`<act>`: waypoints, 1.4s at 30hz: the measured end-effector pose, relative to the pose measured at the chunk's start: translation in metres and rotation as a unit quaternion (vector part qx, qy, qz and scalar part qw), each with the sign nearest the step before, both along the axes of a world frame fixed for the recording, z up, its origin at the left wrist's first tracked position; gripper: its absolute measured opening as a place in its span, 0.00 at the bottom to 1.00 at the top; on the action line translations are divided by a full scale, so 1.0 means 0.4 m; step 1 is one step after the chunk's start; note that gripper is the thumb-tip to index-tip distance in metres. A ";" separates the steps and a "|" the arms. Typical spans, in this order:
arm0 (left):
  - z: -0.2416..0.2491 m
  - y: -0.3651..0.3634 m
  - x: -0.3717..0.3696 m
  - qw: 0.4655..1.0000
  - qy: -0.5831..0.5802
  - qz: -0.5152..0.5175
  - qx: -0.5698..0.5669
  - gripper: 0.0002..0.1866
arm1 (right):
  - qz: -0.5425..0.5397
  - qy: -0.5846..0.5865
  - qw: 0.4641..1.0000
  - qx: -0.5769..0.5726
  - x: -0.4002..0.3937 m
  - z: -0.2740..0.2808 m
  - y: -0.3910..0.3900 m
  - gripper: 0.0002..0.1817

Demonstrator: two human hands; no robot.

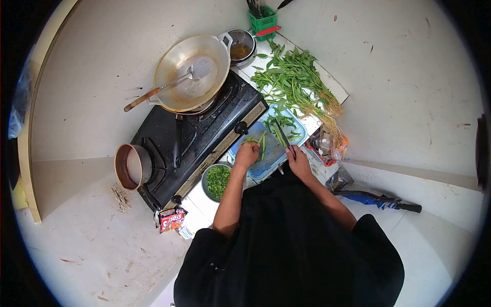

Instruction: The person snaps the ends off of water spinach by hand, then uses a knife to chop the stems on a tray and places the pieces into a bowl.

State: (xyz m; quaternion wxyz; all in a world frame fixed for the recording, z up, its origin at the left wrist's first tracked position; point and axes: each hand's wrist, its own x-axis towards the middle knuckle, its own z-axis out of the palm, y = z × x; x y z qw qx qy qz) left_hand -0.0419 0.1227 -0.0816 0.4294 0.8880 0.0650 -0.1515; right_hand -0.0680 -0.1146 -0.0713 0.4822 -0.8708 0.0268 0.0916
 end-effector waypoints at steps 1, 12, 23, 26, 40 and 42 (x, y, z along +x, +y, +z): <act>-0.013 0.001 -0.007 1.000 0.000 0.000 -0.001 0.11 | 0.008 0.000 1.000 0.004 0.000 0.000 0.000 0.17; 0.011 -0.035 -0.077 0.994 0.029 0.078 0.075 0.13 | 0.019 0.035 0.999 -0.004 -0.002 -0.005 -0.003 0.19; 0.033 -0.109 -0.051 0.991 -0.025 0.068 0.114 0.13 | 0.022 0.046 0.999 0.006 -0.021 -0.006 -0.005 0.19; 0.016 -0.134 -0.044 0.985 -0.070 0.081 0.137 0.13 | 0.037 0.062 0.997 -0.007 -0.027 -0.018 -0.007 0.19; -0.008 -0.099 -0.070 0.981 -0.098 0.065 0.156 0.12 | 0.122 0.045 0.988 -0.085 -0.041 -0.022 -0.011 0.17; -0.018 -0.107 -0.067 0.982 -0.117 0.088 0.120 0.10 | 0.129 0.042 0.987 -0.083 -0.040 -0.017 -0.010 0.17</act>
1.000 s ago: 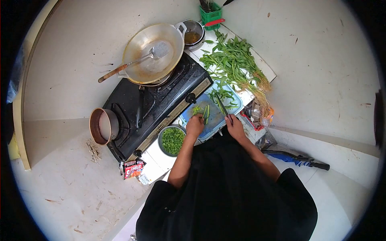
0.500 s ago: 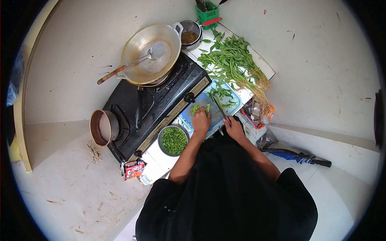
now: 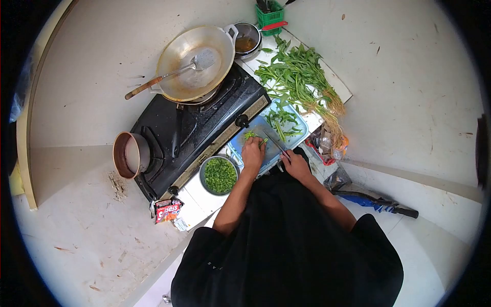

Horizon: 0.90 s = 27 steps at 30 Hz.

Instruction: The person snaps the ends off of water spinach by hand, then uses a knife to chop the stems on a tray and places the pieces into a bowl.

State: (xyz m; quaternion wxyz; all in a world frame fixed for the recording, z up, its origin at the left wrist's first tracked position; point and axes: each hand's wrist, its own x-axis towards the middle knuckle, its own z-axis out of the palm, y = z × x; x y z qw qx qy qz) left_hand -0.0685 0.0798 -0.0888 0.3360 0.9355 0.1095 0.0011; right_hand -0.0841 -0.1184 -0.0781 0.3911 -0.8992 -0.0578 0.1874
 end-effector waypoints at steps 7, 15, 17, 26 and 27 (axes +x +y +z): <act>0.000 -0.015 -0.008 0.999 -0.050 0.015 -0.016 0.09 | 0.009 -0.006 1.000 0.014 -0.002 -0.008 0.004 0.15; 0.004 -0.029 -0.009 0.995 -0.090 0.052 -0.006 0.07 | 0.009 -0.027 1.000 0.005 -0.009 0.015 -0.001 0.14; 0.003 -0.027 -0.007 0.995 -0.078 0.055 -0.014 0.07 | 0.008 -0.035 0.999 0.003 -0.012 0.013 -0.007 0.14; -0.002 -0.032 -0.007 0.995 -0.079 0.065 -0.001 0.05 | 0.031 -0.025 0.998 -0.049 -0.011 0.034 -0.008 0.14; -0.002 -0.032 -0.006 0.995 -0.075 0.066 0.001 0.05 | 0.033 -0.032 0.998 -0.049 -0.011 0.033 -0.009 0.14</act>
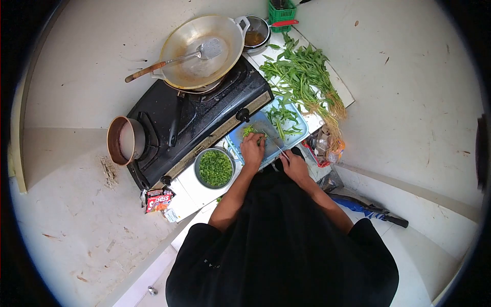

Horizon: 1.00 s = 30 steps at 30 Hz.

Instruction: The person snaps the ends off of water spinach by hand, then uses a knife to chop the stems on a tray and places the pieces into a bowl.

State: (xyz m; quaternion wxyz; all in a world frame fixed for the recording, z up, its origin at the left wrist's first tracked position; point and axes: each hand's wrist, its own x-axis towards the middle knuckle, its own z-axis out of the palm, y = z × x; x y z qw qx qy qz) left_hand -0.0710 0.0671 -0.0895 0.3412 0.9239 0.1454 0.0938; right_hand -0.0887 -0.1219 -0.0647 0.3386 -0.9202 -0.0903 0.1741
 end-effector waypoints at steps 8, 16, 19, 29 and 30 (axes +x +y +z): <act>-0.002 -0.005 0.001 1.000 0.002 0.012 -0.014 0.06 | 0.007 -0.006 1.000 -0.009 -0.005 0.002 0.004 0.15; -0.014 -0.003 0.004 1.000 -0.008 0.006 -0.004 0.05 | 0.006 -0.057 0.997 -0.044 0.001 0.004 0.029 0.14; -0.025 -0.005 0.003 1.000 -0.019 0.011 -0.012 0.04 | 0.014 -0.033 0.996 -0.078 0.024 0.001 0.063 0.14; -0.016 -0.006 -0.005 0.999 -0.034 0.007 -0.020 0.04 | -0.005 -0.028 0.999 -0.025 0.024 -0.021 0.055 0.15; -0.018 -0.005 -0.004 0.999 -0.033 0.009 -0.027 0.04 | -0.005 -0.018 1.000 -0.013 0.018 -0.022 0.048 0.15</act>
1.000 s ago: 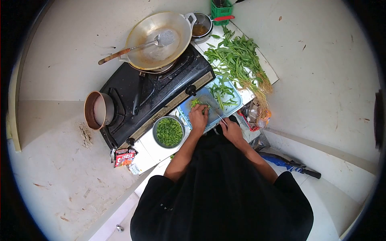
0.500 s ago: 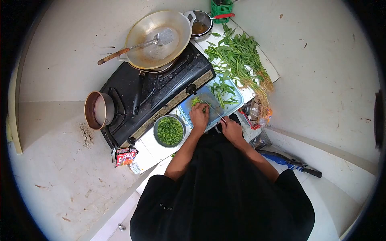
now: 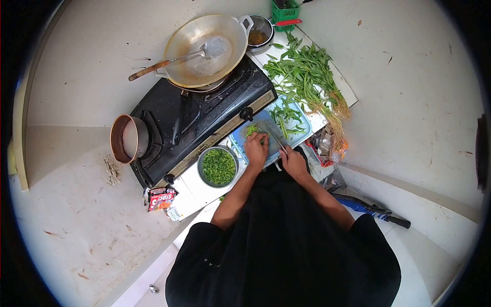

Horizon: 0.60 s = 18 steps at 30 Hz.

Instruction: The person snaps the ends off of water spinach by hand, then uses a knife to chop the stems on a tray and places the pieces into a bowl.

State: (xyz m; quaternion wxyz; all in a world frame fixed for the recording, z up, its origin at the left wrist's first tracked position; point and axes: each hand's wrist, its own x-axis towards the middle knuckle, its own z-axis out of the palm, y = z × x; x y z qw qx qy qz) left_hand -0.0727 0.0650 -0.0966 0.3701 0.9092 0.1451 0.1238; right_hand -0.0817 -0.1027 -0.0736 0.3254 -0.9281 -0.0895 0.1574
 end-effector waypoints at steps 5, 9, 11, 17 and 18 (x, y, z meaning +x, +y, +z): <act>-0.002 0.000 0.003 1.000 0.007 0.003 0.004 0.05 | 0.000 0.012 1.000 0.019 -0.025 -0.003 -0.022 0.15; -0.005 -0.001 0.003 1.000 0.000 0.004 0.018 0.05 | 0.012 0.000 1.000 -0.022 -0.012 0.005 -0.016 0.14; -0.007 -0.002 0.000 1.000 -0.005 0.001 0.018 0.05 | 0.014 0.000 0.999 -0.051 0.004 0.016 0.005 0.14; -0.005 -0.003 -0.002 1.000 -0.003 0.001 0.006 0.06 | 0.009 -0.028 0.999 -0.029 0.044 0.000 0.040 0.15; -0.002 -0.003 0.000 1.000 0.006 0.004 0.003 0.06 | 0.000 -0.026 1.000 0.003 0.044 0.002 0.033 0.15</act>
